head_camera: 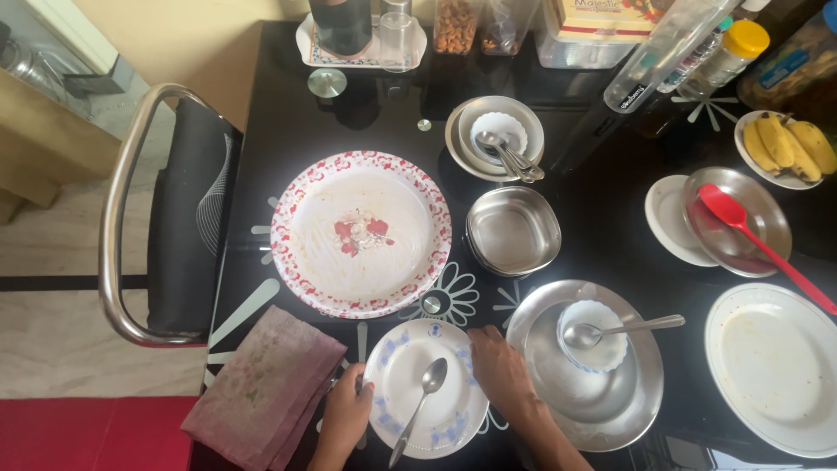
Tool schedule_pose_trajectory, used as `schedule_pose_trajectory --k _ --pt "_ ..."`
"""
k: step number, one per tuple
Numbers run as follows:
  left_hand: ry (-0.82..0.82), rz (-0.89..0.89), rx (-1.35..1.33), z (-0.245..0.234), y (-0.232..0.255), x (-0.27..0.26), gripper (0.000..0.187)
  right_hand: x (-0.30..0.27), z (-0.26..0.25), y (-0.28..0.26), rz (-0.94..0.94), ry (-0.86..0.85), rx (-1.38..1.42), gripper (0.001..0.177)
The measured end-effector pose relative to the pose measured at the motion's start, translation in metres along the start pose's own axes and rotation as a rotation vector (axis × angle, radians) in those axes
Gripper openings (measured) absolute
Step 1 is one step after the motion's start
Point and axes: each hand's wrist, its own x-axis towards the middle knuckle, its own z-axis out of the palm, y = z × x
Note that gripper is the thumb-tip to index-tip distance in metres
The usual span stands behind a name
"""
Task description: The person arranges various dishes on a dining table and wipes the table clean with a cloth.
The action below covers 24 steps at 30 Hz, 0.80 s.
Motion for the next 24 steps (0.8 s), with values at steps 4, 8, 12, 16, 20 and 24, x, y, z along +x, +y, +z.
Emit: schedule_pose_trajectory --k 4,8,12,16,20,24 --pt "-0.005 0.072 -0.081 0.001 -0.016 0.004 0.026 -0.003 -0.003 -0.004 0.012 -0.044 -0.052 0.022" --pt "-0.049 0.034 -0.207 -0.005 -0.015 0.006 0.028 -0.006 -0.008 -0.007 -0.016 0.037 0.088 0.028" --pt "-0.122 -0.111 -0.446 -0.009 -0.011 0.012 0.032 -0.006 -0.015 -0.002 -0.055 0.142 0.226 0.028" --pt "-0.190 -0.099 -0.469 0.000 -0.002 0.023 0.034 -0.014 -0.047 -0.001 -0.077 0.242 0.355 0.026" --pt "-0.196 -0.116 -0.397 0.006 0.039 0.024 0.040 -0.024 -0.071 0.037 0.268 0.318 0.507 0.034" --pt "-0.204 -0.126 -0.311 0.018 0.069 0.026 0.042 -0.053 -0.086 0.109 0.441 0.594 0.474 0.036"
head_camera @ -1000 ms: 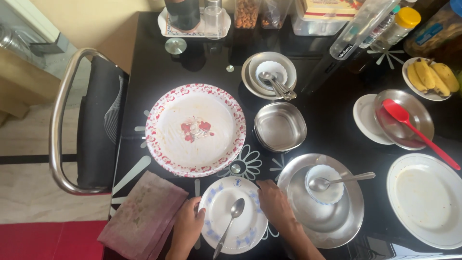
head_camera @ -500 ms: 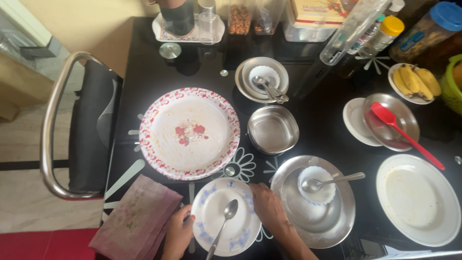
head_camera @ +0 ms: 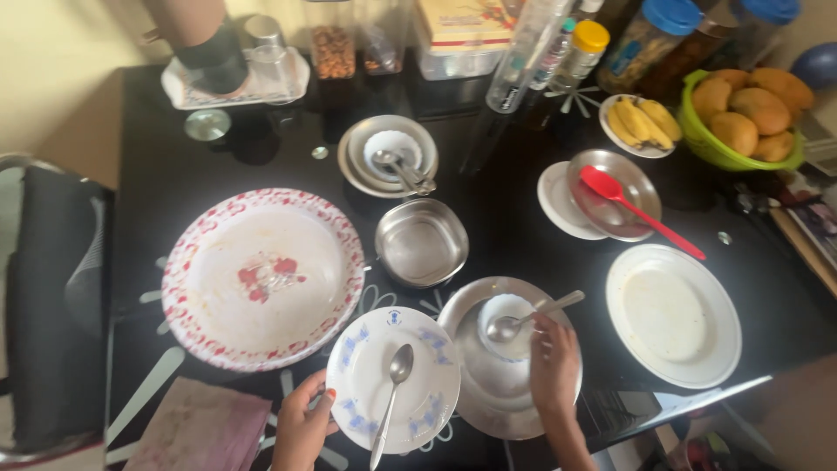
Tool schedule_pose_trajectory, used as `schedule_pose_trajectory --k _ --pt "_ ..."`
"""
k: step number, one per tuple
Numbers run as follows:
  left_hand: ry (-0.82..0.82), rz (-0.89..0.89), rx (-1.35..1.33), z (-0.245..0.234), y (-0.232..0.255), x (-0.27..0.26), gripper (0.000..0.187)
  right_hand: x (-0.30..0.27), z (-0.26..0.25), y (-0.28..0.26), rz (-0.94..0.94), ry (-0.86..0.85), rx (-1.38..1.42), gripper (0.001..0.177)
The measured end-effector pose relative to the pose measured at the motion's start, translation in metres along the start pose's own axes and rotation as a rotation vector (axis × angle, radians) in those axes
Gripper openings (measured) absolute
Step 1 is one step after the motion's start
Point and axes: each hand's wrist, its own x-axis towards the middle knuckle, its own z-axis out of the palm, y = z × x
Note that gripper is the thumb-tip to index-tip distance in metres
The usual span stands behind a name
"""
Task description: The person arranges various dishes on a dining table and wipes the table clean with a cloth.
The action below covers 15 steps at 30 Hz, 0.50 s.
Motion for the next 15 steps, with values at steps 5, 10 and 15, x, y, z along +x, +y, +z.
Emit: schedule_pose_trajectory --k 5,10,15 --pt "-0.096 0.006 -0.074 0.016 0.005 0.014 0.042 0.016 -0.004 0.095 0.064 0.008 -0.074 0.039" --pt "-0.063 0.001 -0.052 0.031 0.015 0.013 0.044 0.021 0.011 0.079 0.362 -0.196 0.159 0.051" --pt "-0.051 0.035 -0.029 0.043 0.018 0.010 0.045 0.035 0.018 0.083 0.265 -0.220 0.171 0.055"
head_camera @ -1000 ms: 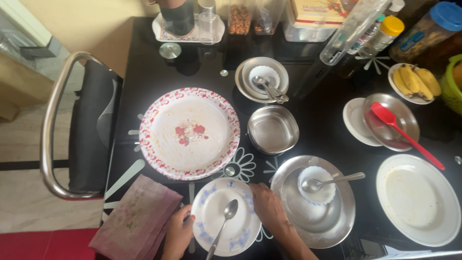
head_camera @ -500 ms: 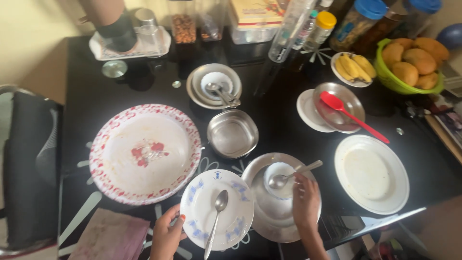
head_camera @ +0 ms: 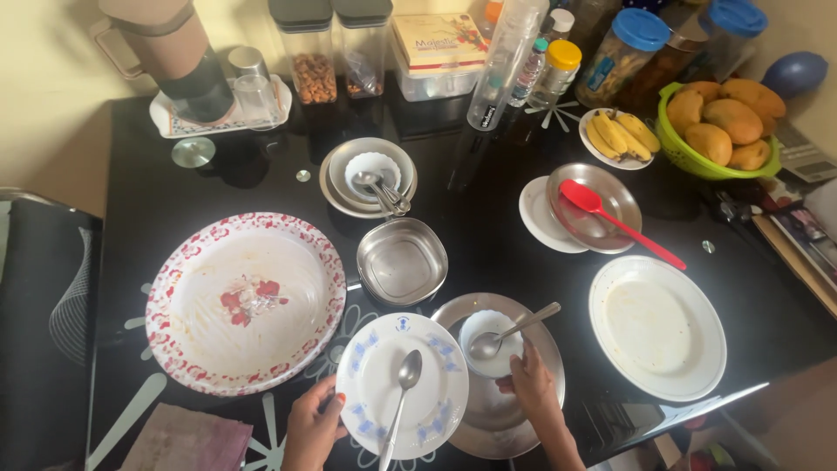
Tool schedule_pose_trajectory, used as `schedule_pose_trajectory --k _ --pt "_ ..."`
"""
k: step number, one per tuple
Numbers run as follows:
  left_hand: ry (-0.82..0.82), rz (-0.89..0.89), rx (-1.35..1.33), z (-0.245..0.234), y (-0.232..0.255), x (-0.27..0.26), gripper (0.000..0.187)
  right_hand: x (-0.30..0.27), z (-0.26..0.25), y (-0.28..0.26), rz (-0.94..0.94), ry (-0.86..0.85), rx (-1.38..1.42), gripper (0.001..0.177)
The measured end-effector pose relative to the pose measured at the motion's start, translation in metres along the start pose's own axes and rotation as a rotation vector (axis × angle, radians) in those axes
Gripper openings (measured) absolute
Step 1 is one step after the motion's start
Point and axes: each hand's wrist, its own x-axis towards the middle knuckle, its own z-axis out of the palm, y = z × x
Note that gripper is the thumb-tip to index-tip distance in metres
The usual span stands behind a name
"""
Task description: The person arranges various dishes on a dining table and wipes the table clean with a cloth.
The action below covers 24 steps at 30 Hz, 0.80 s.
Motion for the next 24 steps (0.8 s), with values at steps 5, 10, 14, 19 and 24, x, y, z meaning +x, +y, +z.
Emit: schedule_pose_trajectory --k 5,10,14,19,24 --pt "0.014 -0.027 -0.055 0.016 0.004 -0.010 0.044 0.004 -0.011 -0.015 0.002 -0.055 -0.045 0.051" --pt "0.070 -0.094 0.021 0.038 0.020 -0.029 0.044 0.008 -0.025 -0.022 0.010 -0.092 -0.082 0.050" --pt "0.050 -0.135 -0.058 0.057 0.038 -0.045 0.042 0.014 -0.045 -0.020 -0.001 -0.087 -0.019 0.049" --pt "0.052 -0.134 0.000 0.080 0.047 -0.056 0.042 0.015 -0.077 -0.025 -0.026 -0.055 -0.035 0.048" --pt "0.022 -0.047 -0.019 0.104 0.050 -0.053 0.040 0.028 -0.106 -0.024 -0.053 0.009 -0.091 0.054"
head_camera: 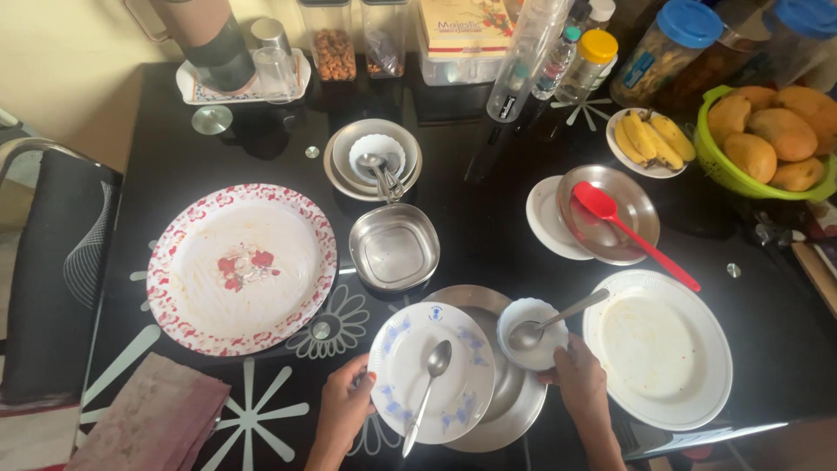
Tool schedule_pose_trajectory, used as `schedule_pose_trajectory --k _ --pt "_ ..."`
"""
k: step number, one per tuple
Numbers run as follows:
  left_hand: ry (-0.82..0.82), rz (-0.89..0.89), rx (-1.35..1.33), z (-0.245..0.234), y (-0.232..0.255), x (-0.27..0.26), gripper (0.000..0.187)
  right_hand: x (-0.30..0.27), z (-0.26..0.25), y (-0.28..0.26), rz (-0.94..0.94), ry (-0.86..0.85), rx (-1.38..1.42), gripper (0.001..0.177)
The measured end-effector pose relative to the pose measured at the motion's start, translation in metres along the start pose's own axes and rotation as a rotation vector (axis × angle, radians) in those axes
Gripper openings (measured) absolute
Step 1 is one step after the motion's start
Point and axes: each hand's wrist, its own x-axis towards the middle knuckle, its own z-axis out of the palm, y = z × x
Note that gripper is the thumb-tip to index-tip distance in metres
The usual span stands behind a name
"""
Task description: The person arranges various dishes on a dining table and wipes the table clean with a cloth.
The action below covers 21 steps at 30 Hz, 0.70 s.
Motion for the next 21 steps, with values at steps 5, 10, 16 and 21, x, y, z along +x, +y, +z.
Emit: schedule_pose_trajectory --k 5,10,16,21 --pt "-0.020 -0.012 0.021 0.029 0.002 0.003 0.040 0.007 -0.014 0.000 0.039 -0.002 0.154 0.056" --pt "-0.047 0.069 0.017 0.052 -0.003 0.006 0.037 0.009 -0.015 0.003 0.045 -0.039 0.148 0.056" --pt "0.010 0.080 0.193 0.066 0.003 0.007 0.038 0.010 -0.009 0.004 0.040 -0.096 0.143 0.053" --pt "0.149 0.421 0.385 0.069 -0.014 0.014 0.038 0.007 -0.003 0.010 -0.019 -0.165 0.112 0.047"
